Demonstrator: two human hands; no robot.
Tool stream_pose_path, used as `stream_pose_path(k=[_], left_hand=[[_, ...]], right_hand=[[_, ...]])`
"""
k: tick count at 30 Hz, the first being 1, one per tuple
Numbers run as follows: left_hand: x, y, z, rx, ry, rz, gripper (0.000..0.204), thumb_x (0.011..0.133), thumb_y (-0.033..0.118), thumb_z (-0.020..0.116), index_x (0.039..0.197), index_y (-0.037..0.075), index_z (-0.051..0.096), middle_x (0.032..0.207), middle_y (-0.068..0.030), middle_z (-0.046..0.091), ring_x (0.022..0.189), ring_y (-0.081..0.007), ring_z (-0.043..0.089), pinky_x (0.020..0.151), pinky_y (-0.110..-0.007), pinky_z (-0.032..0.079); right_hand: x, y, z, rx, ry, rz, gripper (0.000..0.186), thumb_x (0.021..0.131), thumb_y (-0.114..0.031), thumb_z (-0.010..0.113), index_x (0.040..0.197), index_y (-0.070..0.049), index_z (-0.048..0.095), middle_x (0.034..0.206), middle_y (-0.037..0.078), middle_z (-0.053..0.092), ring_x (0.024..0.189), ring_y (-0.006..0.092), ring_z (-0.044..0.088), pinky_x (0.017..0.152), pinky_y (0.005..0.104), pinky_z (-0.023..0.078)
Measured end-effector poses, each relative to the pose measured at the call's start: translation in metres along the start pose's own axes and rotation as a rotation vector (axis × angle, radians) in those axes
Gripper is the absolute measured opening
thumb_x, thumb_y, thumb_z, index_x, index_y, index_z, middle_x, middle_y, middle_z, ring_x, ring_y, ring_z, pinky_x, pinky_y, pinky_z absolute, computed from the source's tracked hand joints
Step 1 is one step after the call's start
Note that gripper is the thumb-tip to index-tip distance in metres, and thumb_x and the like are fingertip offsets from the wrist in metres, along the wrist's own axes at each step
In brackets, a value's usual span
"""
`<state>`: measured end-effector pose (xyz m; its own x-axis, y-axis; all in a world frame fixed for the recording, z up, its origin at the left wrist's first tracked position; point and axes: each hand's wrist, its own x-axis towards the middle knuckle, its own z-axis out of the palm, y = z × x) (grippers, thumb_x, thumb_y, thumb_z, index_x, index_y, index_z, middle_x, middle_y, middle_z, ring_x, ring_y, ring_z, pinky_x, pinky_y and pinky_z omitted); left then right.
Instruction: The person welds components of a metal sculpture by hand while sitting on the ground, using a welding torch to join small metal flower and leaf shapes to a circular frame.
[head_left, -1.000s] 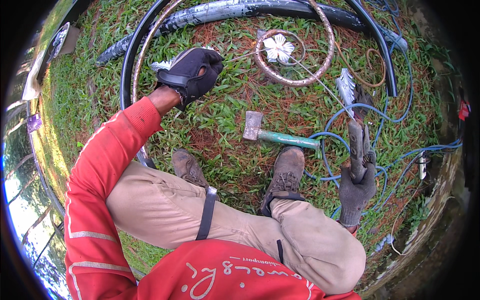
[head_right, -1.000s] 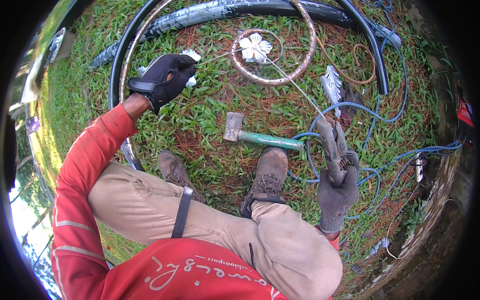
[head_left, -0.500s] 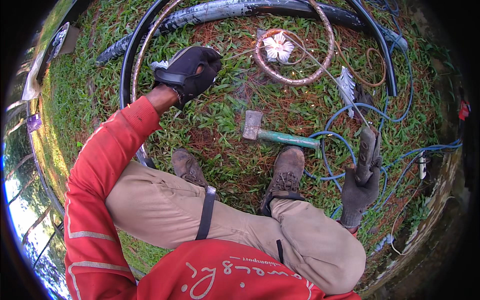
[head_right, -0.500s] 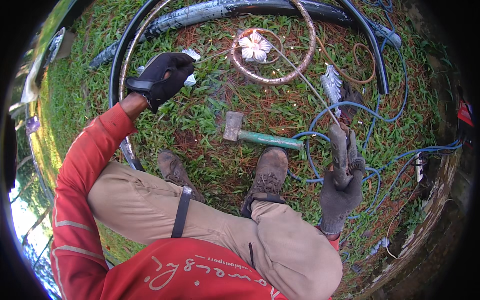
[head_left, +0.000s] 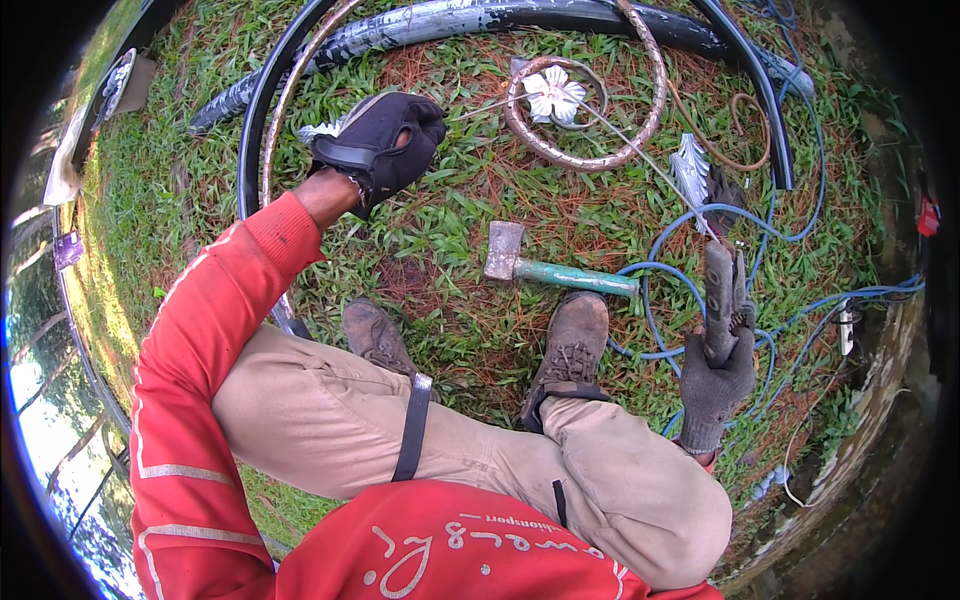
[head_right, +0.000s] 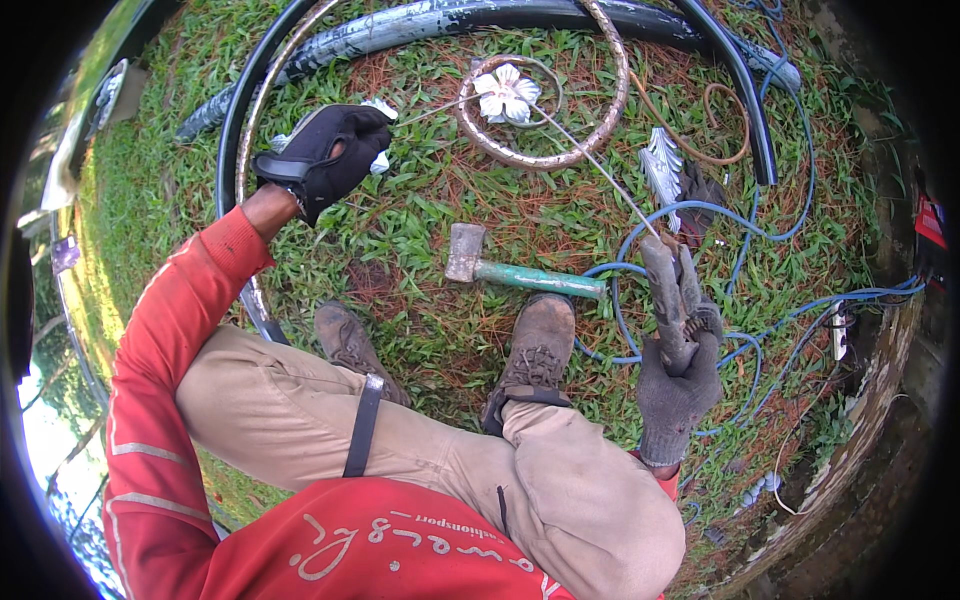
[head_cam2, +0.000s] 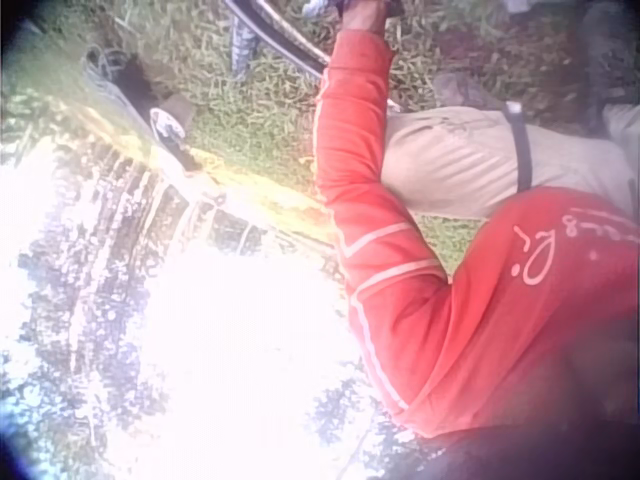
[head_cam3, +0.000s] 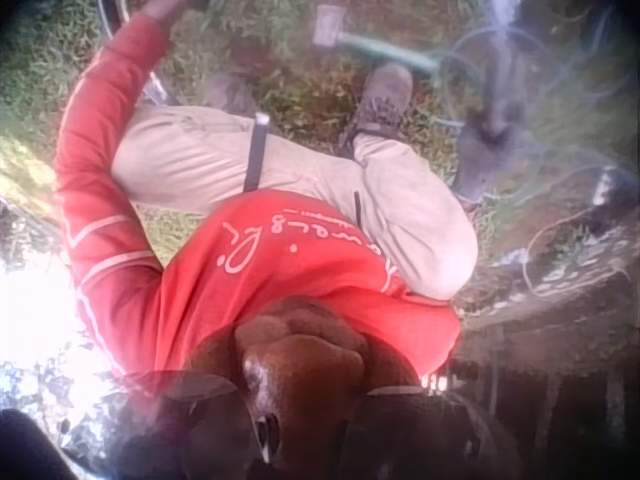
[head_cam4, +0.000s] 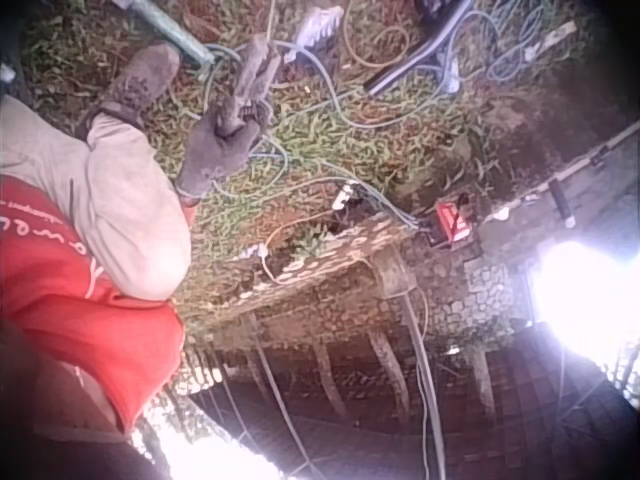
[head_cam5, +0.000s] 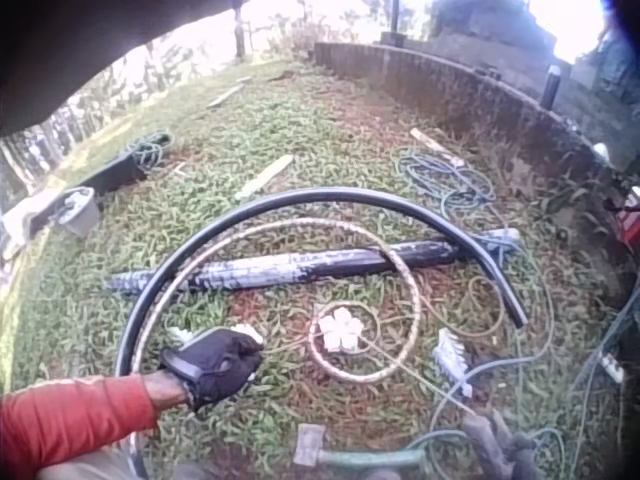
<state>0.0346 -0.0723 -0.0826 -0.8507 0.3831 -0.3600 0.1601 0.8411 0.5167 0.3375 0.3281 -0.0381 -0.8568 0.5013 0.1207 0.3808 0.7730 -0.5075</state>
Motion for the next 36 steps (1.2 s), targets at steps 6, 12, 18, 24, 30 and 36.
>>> stream_pose_path(k=[6, 12, 18, 24, 30, 36], left_hand=[[0.000, 0.000, 0.000, 0.031, 0.019, 0.017, 0.038, 0.106, 0.028, 0.072, 0.131, 0.002, 0.084, 0.119, -0.0221, 0.086, 0.111, -0.0356, 0.084, 0.099, -0.044, 0.063], [0.001, 0.001, 0.002, 0.034, 0.024, 0.022, 0.038, 0.106, 0.028, 0.072, 0.131, 0.001, 0.083, 0.121, -0.0219, 0.086, 0.111, -0.0358, 0.084, 0.100, -0.044, 0.064], [0.007, -0.011, 0.000, 0.165, 0.036, 0.189, 0.035, 0.106, 0.026, 0.074, 0.130, 0.002, 0.084, 0.121, -0.0214, 0.086, 0.112, -0.0352, 0.084, 0.101, -0.043, 0.063], [0.014, -0.021, 0.009, 0.090, 0.065, 0.136, 0.029, 0.104, 0.021, 0.078, 0.125, 0.002, 0.085, 0.117, -0.0197, 0.087, 0.106, -0.0333, 0.085, 0.096, -0.042, 0.065], [0.004, -0.003, 0.002, -0.008, 0.139, 0.158, 0.027, 0.104, 0.024, 0.069, 0.113, 0.004, 0.086, 0.103, -0.0233, 0.083, 0.093, -0.0434, 0.081, 0.088, -0.052, 0.063], [0.001, 0.002, -0.003, 0.050, 0.108, 0.141, 0.031, 0.106, 0.024, 0.071, 0.124, 0.003, 0.085, 0.115, -0.0215, 0.086, 0.107, -0.0358, 0.084, 0.096, -0.044, 0.064]], right_hand=[[0.000, 0.002, 0.003, 0.015, 0.003, 0.001, 0.039, 0.089, -0.010, 0.092, 0.122, -0.005, 0.072, 0.085, 0.007, 0.072, 0.075, 0.0145, 0.064, 0.073, 0.0344, 0.055], [0.001, 0.007, 0.003, -0.005, -0.010, -0.023, 0.037, 0.089, -0.009, 0.091, 0.121, -0.005, 0.072, 0.087, 0.007, 0.072, 0.076, 0.0139, 0.063, 0.074, 0.0337, 0.055], [-0.003, 0.013, 0.000, 0.129, -0.120, 0.152, 0.051, 0.087, -0.005, 0.090, 0.136, -0.003, 0.074, 0.114, 0.015, 0.084, 0.094, 0.0201, 0.080, 0.088, 0.0367, 0.062], [0.001, 0.006, 0.004, 0.007, -0.042, 0.009, 0.038, 0.090, -0.008, 0.092, 0.122, -0.003, 0.074, 0.089, 0.005, 0.075, 0.077, 0.0137, 0.065, 0.074, 0.0340, 0.055], [0.000, 0.005, 0.001, 0.053, 0.071, 0.039, 0.038, 0.090, -0.008, 0.092, 0.122, -0.002, 0.073, 0.094, 0.005, 0.074, 0.082, 0.0137, 0.065, 0.075, 0.0335, 0.055], [0.000, 0.007, 0.004, 0.013, 0.046, -0.006, 0.036, 0.091, -0.009, 0.093, 0.120, -0.002, 0.073, 0.091, 0.006, 0.072, 0.080, 0.0135, 0.062, 0.073, 0.0340, 0.053]])
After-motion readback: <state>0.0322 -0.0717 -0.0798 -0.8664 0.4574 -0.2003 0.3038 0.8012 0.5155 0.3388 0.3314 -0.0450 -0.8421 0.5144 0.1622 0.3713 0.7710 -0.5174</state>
